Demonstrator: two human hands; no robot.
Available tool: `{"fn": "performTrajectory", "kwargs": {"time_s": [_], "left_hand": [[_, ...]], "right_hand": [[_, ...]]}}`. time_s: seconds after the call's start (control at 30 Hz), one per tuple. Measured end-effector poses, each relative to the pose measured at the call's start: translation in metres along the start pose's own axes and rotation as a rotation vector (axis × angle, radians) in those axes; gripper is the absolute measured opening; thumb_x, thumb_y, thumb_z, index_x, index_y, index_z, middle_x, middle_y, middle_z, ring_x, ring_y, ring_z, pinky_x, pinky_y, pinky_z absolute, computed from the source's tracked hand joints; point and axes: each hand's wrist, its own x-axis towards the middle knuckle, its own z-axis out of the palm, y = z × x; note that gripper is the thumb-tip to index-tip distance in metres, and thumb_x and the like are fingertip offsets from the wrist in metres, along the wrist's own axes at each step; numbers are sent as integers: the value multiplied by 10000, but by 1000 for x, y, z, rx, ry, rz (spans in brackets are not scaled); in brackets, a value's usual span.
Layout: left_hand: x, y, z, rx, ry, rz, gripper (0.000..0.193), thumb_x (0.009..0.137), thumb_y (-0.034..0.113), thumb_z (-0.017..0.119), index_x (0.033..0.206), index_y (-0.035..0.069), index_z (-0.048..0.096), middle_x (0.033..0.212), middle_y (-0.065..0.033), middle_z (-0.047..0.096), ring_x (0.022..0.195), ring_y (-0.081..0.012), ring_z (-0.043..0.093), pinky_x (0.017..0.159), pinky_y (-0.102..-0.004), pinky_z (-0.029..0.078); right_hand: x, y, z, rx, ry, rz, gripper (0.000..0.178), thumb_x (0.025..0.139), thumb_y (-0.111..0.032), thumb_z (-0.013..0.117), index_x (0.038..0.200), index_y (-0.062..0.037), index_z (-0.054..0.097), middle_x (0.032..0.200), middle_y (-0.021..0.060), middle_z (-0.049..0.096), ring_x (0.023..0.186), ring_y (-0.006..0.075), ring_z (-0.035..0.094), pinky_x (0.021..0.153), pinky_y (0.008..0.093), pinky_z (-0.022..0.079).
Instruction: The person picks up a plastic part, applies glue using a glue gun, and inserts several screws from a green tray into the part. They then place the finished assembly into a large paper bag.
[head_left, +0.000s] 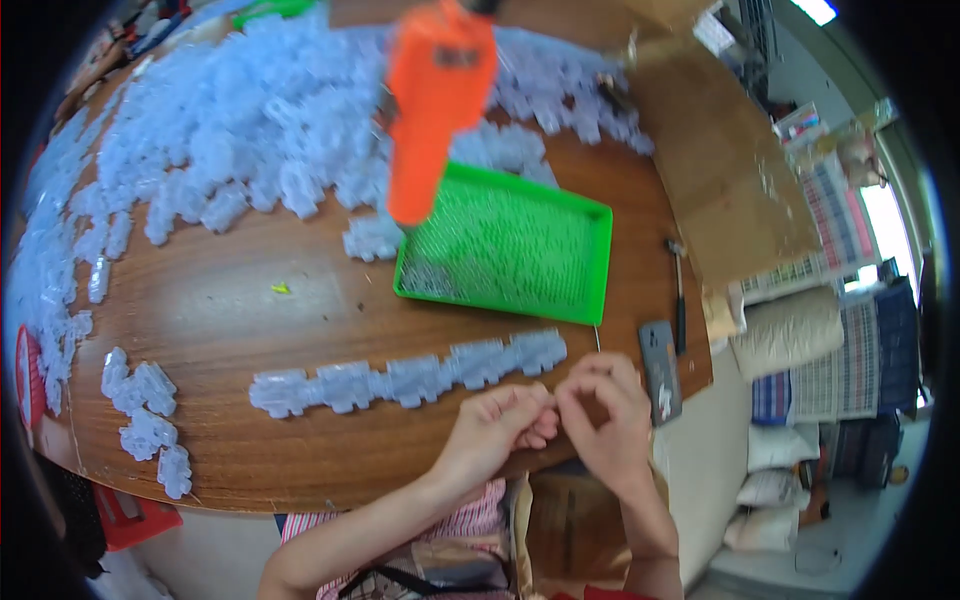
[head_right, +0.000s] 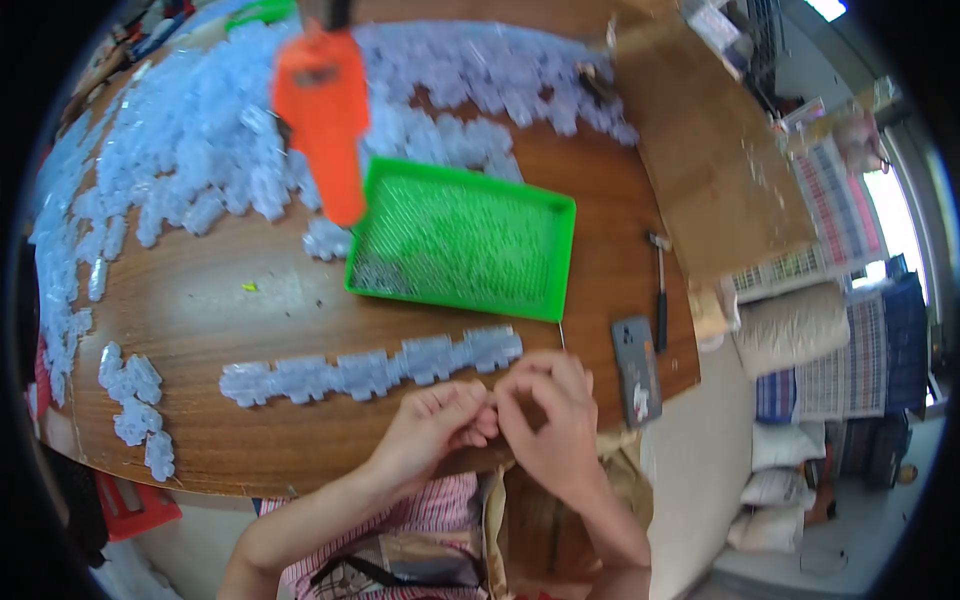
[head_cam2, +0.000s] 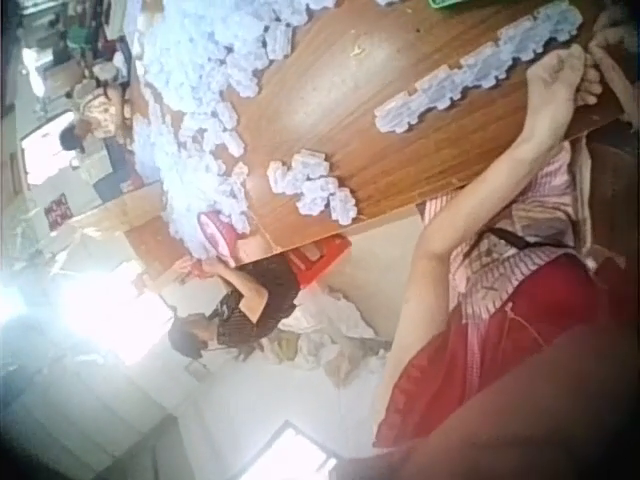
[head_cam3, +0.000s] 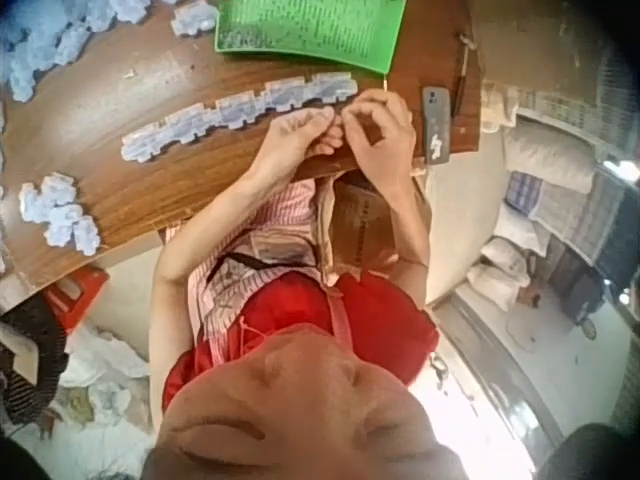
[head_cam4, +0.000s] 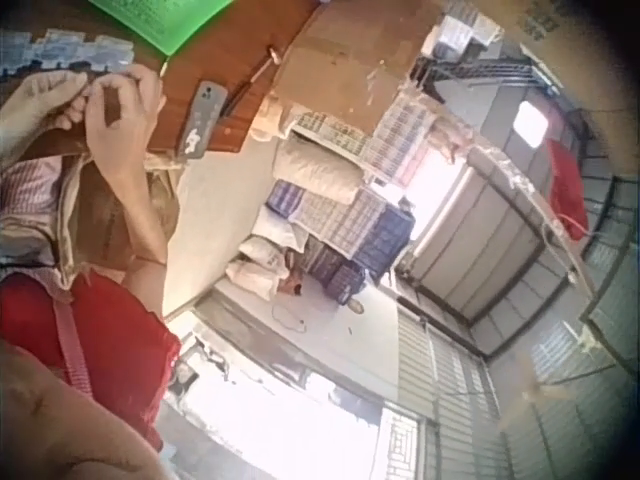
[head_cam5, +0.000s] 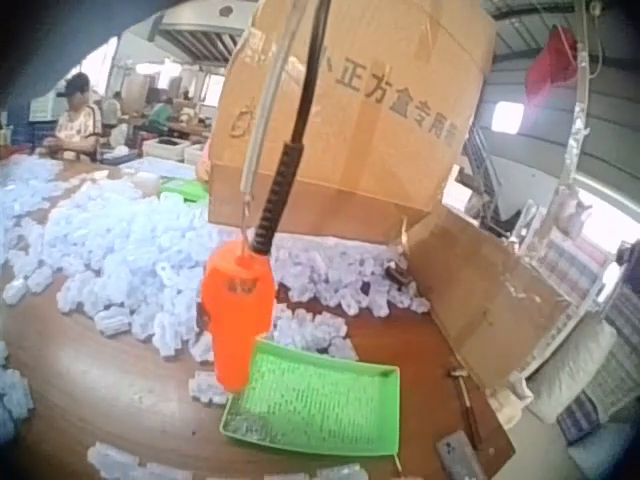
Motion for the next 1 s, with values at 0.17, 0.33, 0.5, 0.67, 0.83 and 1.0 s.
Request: {"fn": "performTrajectory", "kwargs": {"time_s": [0.17, 0.33, 0.5, 0.67, 0.83, 1.0], "left_hand": [[-11, 9, -2, -263, 153, -156, 322, 1016, 234, 453, 1194, -12, 557, 1080, -98, 652, 1005, -190, 637, 865, -295, 533], [-24, 16, -4, -354, 167, -151, 413, 1013, 233, 411, 1296, -59, 482, 1280, -188, 575, 1200, -268, 562, 1014, -342, 482], [-24, 14, -2, -368, 152, -159, 425, 1013, 232, 408, 1314, -63, 463, 1301, -194, 559, 1210, -269, 555, 1026, -347, 473], [-25, 15, -1, -365, 146, -157, 430, 1013, 231, 402, 1322, -63, 454, 1306, -194, 555, 1216, -268, 551, 1036, -344, 464], [-25, 14, -2, -341, 168, -139, 426, 1013, 228, 399, 1320, -61, 457, 1301, -186, 559, 1218, -262, 550, 1044, -340, 456], [-28, 17, -1, -345, 159, -130, 424, 1020, 229, 384, 1319, -64, 453, 1294, -183, 559, 1217, -247, 547, 1049, -334, 446]], "right_hand": [[-9, 47, 16, -242, 129, 2, 111, 787, -31, 698, 873, -70, 639, 973, 47, 591, 902, 237, 540, 773, 364, 344], [-18, 51, 37, -374, 177, -147, 171, 783, -66, 708, 941, -103, 654, 995, 18, 586, 906, 211, 536, 806, 356, 324], [-18, 59, 41, -466, 176, -239, 216, 756, -70, 698, 963, -120, 665, 1030, 6, 588, 946, 189, 541, 828, 354, 322], [-17, 58, 40, -510, 164, -294, 266, 720, -40, 733, 960, -136, 674, 1011, -3, 610, 889, 202, 551, 823, 342, 335], [-22, 64, 42, -544, 158, -343, 274, 728, -88, 687, 1001, -113, 694, 1053, -16, 596, 954, 166, 534, 843, 343, 326], [-21, 63, 45, -494, 218, -329, 270, 726, -59, 731, 989, -117, 704, 999, -11, 604, 884, 173, 551, 795, 340, 367]]}}
